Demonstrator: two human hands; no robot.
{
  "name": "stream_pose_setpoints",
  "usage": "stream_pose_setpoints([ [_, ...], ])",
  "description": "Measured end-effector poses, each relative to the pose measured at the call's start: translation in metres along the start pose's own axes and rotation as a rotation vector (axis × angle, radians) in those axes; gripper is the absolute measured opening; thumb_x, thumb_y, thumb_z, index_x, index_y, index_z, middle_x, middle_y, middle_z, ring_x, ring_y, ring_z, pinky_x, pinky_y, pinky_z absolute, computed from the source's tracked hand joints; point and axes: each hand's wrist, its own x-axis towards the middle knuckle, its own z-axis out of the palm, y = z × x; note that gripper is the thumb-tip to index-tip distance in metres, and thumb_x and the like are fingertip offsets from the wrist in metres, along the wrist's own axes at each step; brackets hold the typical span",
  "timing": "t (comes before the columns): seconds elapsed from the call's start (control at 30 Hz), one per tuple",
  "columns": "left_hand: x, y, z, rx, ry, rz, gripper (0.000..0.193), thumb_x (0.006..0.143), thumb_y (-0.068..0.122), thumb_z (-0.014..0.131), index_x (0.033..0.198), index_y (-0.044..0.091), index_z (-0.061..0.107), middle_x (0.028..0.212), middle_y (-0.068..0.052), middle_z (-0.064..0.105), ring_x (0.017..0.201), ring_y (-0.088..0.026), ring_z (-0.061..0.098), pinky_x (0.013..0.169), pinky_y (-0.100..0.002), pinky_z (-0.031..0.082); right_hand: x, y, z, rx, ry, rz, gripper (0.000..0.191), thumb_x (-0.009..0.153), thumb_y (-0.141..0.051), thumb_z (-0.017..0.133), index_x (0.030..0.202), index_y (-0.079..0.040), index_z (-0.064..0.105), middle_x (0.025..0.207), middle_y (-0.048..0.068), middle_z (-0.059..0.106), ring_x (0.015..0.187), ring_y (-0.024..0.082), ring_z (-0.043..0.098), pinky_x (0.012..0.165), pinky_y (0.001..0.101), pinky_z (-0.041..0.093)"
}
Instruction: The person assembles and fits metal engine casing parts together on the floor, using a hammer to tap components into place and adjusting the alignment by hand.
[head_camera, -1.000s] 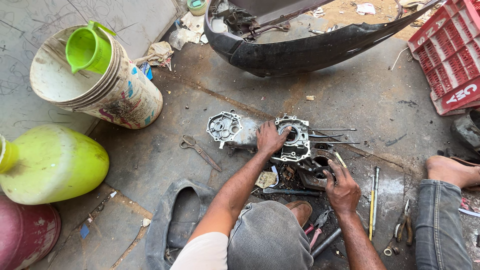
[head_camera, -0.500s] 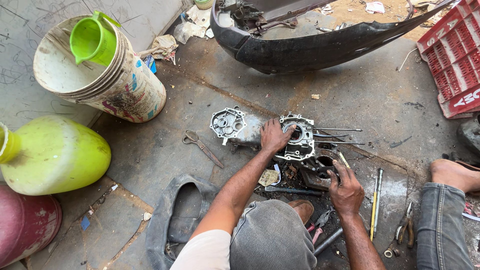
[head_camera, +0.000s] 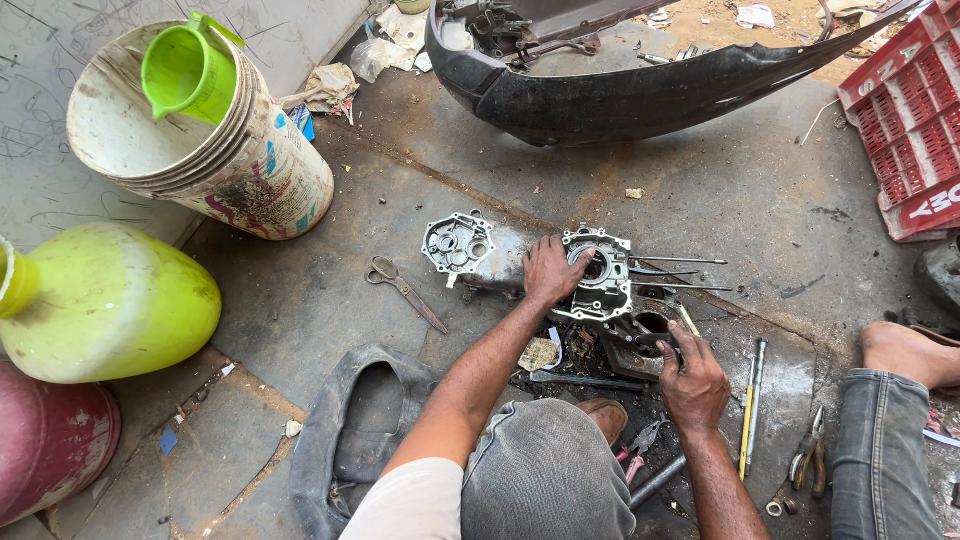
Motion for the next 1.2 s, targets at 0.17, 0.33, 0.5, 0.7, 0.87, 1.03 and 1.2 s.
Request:
stream_pose_setpoints([
  [0.17,-0.0001,-0.0003,-0.0002,0.0,0.005,0.007,0.101,0.09,0.08,0.047,0.15,-0.001,0.044,0.156,-0.027,0.041,0.15,-0.041,0.034,0.123,-0.067,0.018,-0.0014,0.0033,0.0027,0.009,-0.012,0.026,0.034,0.101,-0.028,0.07,0.133,-0.018,0.07,0.12,0.014,0.076,0.077,0.019,0.074,0.056,0.0314,0.062],
  [0.33,-0.0002,-0.0006,-0.0002,0.0,0.01,0.014,0.101,0.091,0.081,0.045,0.15,-0.002,0.044,0.157,-0.028,0.041,0.15,-0.042,0.034,0.123,-0.068,0.018,-0.0014,0.0036,0.0026,0.0,-0.013,0.03,0.033,0.101,-0.027,0.07,0.132,-0.018,0.071,0.121,0.013,0.076,0.074,0.018,0.073,0.054,0.0308,0.061],
  [0.5,-0.0007,-0.0011,-0.0008,0.008,0.01,0.02,0.102,0.091,0.081,0.044,0.149,-0.003,0.045,0.156,-0.028,0.042,0.15,-0.042,0.034,0.123,-0.068,0.019,-0.0009,0.0,-0.0009,0.001,-0.012,0.027,0.034,0.1,-0.028,0.071,0.133,-0.018,0.071,0.12,0.012,0.076,0.074,0.017,0.073,0.057,0.0312,0.061],
  [0.7,-0.0017,-0.0006,-0.0006,-0.003,0.012,0.02,0.101,0.091,0.081,0.045,0.15,-0.001,0.044,0.155,-0.028,0.042,0.149,-0.04,0.035,0.123,-0.067,0.019,0.0001,-0.0036,-0.0056,0.002,-0.022,0.031,0.034,0.1,-0.029,0.071,0.132,-0.018,0.071,0.12,0.014,0.076,0.074,0.018,0.073,0.057,0.0317,0.062],
  [0.87,-0.0021,0.0006,-0.0015,-0.011,0.005,0.008,0.1,0.091,0.08,0.046,0.151,0.001,0.043,0.155,-0.027,0.041,0.149,-0.04,0.035,0.123,-0.066,0.019,0.0001,-0.0034,-0.0052,0.009,-0.02,0.027,0.033,0.1,-0.031,0.07,0.131,-0.018,0.071,0.118,0.013,0.077,0.074,0.018,0.074,0.059,0.032,0.062],
  [1.03,-0.0029,0.0012,-0.0038,-0.006,0.007,0.012,0.101,0.09,0.081,0.045,0.151,0.0,0.044,0.156,-0.027,0.041,0.149,-0.04,0.035,0.123,-0.066,0.019,-0.0006,-0.0018,-0.0035,0.01,-0.029,0.046,0.033,0.1,-0.031,0.071,0.131,-0.017,0.072,0.117,0.013,0.077,0.074,0.019,0.074,0.058,0.033,0.062],
  [1.2,-0.0043,0.0028,-0.0056,-0.007,0.013,0.014,0.103,0.09,0.083,0.043,0.15,-0.001,0.044,0.156,-0.028,0.041,0.15,-0.041,0.034,0.123,-0.067,0.019,-0.0011,-0.0006,-0.0032,0.003,-0.012,0.022,0.034,0.101,-0.03,0.07,0.132,-0.018,0.072,0.116,0.013,0.077,0.076,0.019,0.074,0.061,0.0335,0.063],
])
